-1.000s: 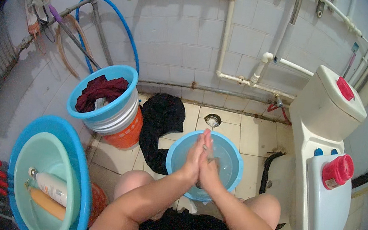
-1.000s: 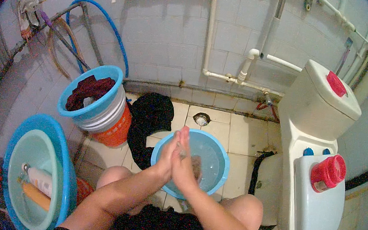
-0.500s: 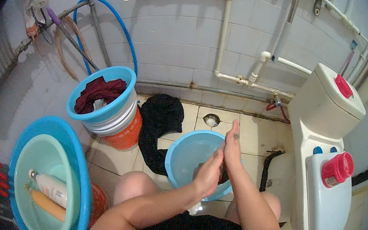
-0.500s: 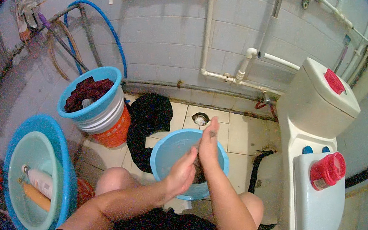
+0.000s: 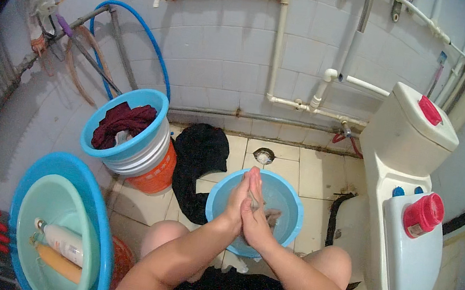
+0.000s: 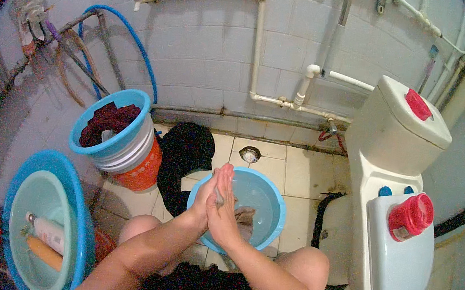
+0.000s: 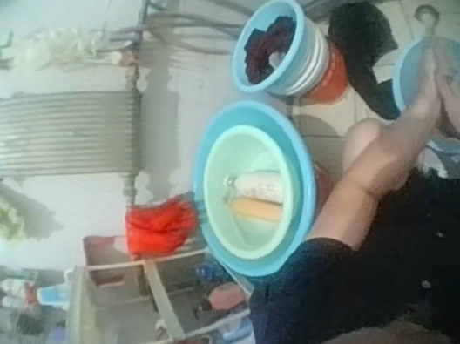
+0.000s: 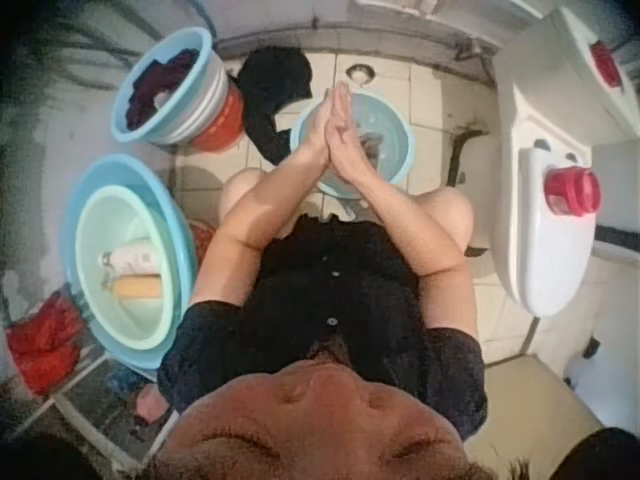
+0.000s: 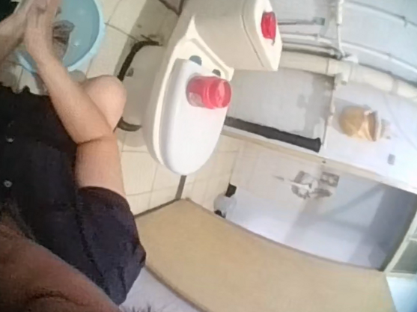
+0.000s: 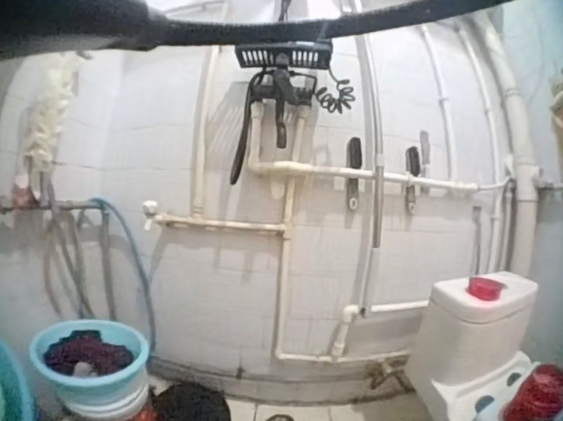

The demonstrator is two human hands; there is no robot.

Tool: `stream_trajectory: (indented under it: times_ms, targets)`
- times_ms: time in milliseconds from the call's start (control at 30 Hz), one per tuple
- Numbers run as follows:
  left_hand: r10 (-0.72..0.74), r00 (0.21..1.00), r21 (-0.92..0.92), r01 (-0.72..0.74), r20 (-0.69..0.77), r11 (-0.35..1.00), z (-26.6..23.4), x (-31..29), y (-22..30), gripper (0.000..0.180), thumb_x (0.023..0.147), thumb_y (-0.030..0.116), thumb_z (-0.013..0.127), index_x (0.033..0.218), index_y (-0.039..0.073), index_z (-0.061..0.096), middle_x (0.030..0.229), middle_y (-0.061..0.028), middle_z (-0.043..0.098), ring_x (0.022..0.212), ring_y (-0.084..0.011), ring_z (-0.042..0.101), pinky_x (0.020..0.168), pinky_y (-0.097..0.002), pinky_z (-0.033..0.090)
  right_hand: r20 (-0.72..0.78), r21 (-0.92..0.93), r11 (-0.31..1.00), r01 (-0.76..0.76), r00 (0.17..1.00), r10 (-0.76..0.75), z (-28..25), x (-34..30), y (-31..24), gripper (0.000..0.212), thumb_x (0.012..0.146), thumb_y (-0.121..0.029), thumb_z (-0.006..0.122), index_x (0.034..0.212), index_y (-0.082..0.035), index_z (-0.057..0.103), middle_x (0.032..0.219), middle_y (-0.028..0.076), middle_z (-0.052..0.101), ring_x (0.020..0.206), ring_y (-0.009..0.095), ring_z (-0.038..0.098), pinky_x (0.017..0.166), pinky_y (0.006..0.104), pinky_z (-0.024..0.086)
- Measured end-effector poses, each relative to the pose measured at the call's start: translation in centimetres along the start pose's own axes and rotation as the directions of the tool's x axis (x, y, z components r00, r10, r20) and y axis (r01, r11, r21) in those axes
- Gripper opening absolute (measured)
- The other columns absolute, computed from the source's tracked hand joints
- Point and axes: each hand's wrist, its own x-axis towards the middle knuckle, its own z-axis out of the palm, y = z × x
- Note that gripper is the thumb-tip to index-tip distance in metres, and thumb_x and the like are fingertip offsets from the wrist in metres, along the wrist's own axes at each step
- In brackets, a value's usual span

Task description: The person sits on the bathroom floor and hand-washes a maroon garment in a blue basin filled with water. They repeatedly submerge, scrub, and wring the item before placing it into a nearby bucket. The person then washes a second, lighter-colored garment using the same method.

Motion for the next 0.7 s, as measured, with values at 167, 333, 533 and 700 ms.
stream_trajectory:
  times_ms: [167, 333, 533, 700]
  targets:
    - [-0.036, 0.99, -0.031, 0.04, 0.135, 0.999, 1.6, -1.3, -3.5, 0.053, 0.097, 0.04, 0.027, 0.141, 0.01, 0.025, 0.145, -0.0077, 0.025, 0.134, -0.0209, 0.019, 0.11, -0.0361, 0.015, 0.003, 0.142, 0.931, -0.338, 0.94, 0.341, -2.8, 1.7, 0.4, 0.063, 0.095, -0.044, 0.03, 0.142, -0.004, 0.016, 0.148, 0.018, 0.009, 0.138, 0.03, 0.004, 0.111, 0.0368, 0.007]
    - [0.037, 0.999, -0.016, -0.038, -0.026, 0.999, 0.7, 0.3, -0.7, 0.053, 0.096, 0.042, 0.032, 0.137, 0.007, 0.031, 0.139, -0.0072, 0.035, 0.129, -0.0196, 0.029, 0.108, -0.0374, 0.02, 0.062, -0.05, 0.998, 0.033, 0.998, -0.03, -1.5, 0.1, -0.8, 0.063, 0.095, -0.044, 0.029, 0.142, -0.005, 0.013, 0.149, 0.016, 0.005, 0.138, 0.027, 0.005, 0.111, 0.0363, 0.007]
    - [-0.012, 0.997, 0.058, 0.008, 0.07, 0.998, 2.7, -2.2, -3.2, 0.055, 0.096, 0.045, 0.03, 0.135, 0.007, 0.032, 0.136, -0.0102, 0.038, 0.124, -0.0214, 0.036, 0.106, -0.0358, 0.025, -0.113, 0.283, 0.863, -0.419, 0.879, 0.464, -5.8, 3.6, 2.4, 0.06, 0.095, -0.045, 0.025, 0.143, -0.01, 0.014, 0.149, 0.016, 0.006, 0.137, 0.03, 0.009, 0.11, 0.0365, 0.009]
    - [0.025, 1.0, -0.011, -0.025, -0.001, 1.0, -1.1, 0.8, -1.6, 0.054, 0.096, 0.043, 0.031, 0.135, 0.006, 0.032, 0.139, -0.0094, 0.034, 0.127, -0.0211, 0.032, 0.107, -0.0357, 0.024, -0.017, -0.021, 0.998, -0.056, 0.998, 0.055, -1.2, 0.3, 0.1, 0.058, 0.096, -0.039, 0.029, 0.14, -0.003, 0.02, 0.147, 0.019, 0.014, 0.136, 0.032, 0.011, 0.11, 0.0372, 0.01]
